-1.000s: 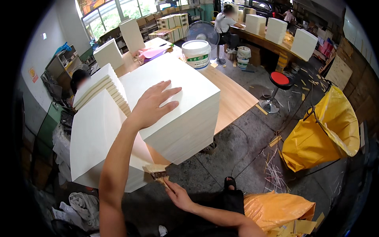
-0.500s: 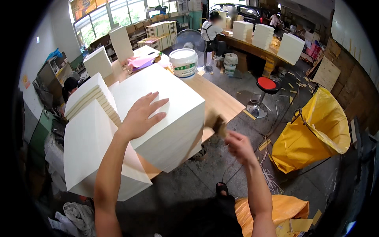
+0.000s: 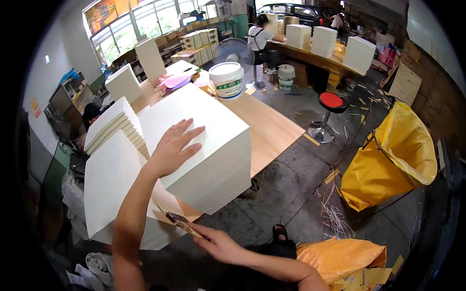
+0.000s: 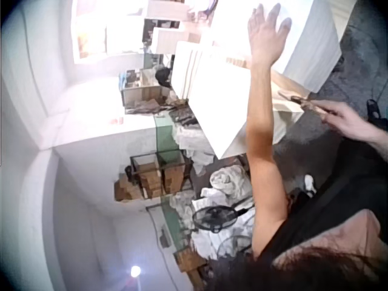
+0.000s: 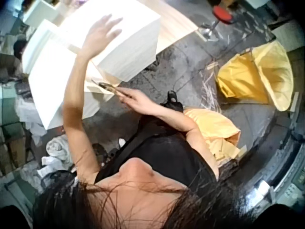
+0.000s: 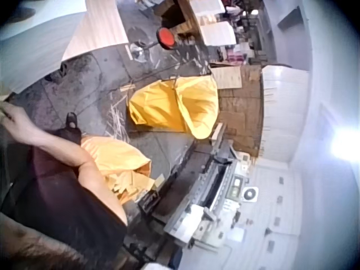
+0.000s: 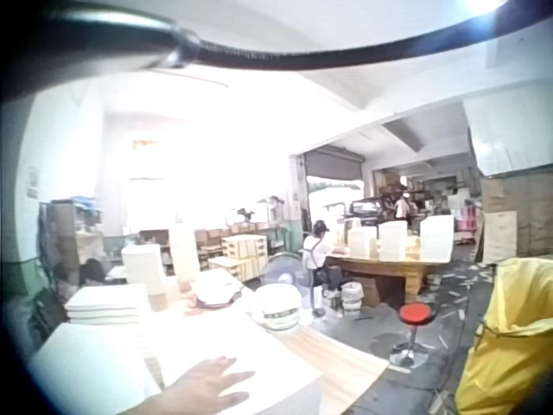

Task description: The person applies a substance to the edges of white rectangular blocks using a brush. They then pick up yellow sheets of paper and insert them into the blocks, stacking the finished units on a table.

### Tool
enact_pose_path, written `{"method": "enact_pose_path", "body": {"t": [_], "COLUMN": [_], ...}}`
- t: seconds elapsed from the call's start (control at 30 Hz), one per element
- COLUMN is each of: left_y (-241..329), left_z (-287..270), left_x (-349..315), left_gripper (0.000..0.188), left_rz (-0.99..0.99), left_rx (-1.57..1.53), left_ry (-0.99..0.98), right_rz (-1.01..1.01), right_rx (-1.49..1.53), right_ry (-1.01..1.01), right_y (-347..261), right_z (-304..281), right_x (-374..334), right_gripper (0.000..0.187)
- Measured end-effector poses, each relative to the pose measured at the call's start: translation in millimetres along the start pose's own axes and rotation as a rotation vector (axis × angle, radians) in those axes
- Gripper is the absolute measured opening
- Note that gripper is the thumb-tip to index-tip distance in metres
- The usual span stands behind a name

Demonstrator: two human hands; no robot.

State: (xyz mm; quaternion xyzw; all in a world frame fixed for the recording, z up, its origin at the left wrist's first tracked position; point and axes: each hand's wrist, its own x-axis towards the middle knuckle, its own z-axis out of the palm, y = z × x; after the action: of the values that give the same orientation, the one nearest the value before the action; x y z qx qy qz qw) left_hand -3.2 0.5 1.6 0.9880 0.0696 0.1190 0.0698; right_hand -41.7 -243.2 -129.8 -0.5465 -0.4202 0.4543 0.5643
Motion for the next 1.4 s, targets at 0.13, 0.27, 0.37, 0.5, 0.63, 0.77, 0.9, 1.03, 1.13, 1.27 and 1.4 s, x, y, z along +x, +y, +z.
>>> {"method": "enact_pose_path", "body": {"t": [0.13, 0.27, 0.37, 0.5, 0.63, 0.77, 0.9, 1.03, 1.13, 1.27, 1.4], "left_y": [0, 2, -2, -6, -15, -22, -27, -26, -28, -24, -32], "left_z": [0, 2, 2, 2, -1, -5, -8, -5, -2, -6, -2], "left_x": [-2, 3, 3, 4, 7, 11, 7, 10, 6, 13, 9], "left_gripper": [0.047, 0.046, 0.047, 0.048, 0.050, 0.052, 0.054, 0.055, 0.056, 0.055, 0.055], "left_rz": [-0.017, 0.002, 0.006, -0.006, -0.032, 0.011, 0.014, 0.032, 0.033, 0.043, 0.057], "left_rx": [0.004, -0.004, -0.012, -0.099, -0.158, -0.213, -0.244, -0.238, -0.256, -0.262, -0.271], "left_ry": [-0.016, -0.004, -0.014, -0.073, -0.167, -0.228, -0.241, -0.225, -0.220, -0.226, -0.224], "right_rz": [0.172, 0.010, -0.004, 0.012, -0.318, 0.019, 0.070, -0.051, -0.001, -0.338, -0.130], "right_rx": [0.119, 0.376, 0.343, 0.235, -0.010, 0.040, 0.278, 0.352, 0.113, -0.054, 0.001], "right_ry": [0.198, 0.642, 0.705, 0.384, 0.095, -0.045, 0.482, 0.774, 0.643, 0.279, 0.152], "right_y": [-43, -47, -48, -29, -18, -35, -68, -53, -10, 25, -15], "right_z": [-123, -197, -164, -33, 34, -36, -171, -203, -116, 20, -15], "right_x": [-5, -15, -11, 2, -4, -13, -17, -18, -1, -1, -24], "right_gripper": [0.042, 0.042, 0.048, 0.055, 0.052, 0.051, 0.043, 0.046, 0.041, 0.050, 0.048]}}
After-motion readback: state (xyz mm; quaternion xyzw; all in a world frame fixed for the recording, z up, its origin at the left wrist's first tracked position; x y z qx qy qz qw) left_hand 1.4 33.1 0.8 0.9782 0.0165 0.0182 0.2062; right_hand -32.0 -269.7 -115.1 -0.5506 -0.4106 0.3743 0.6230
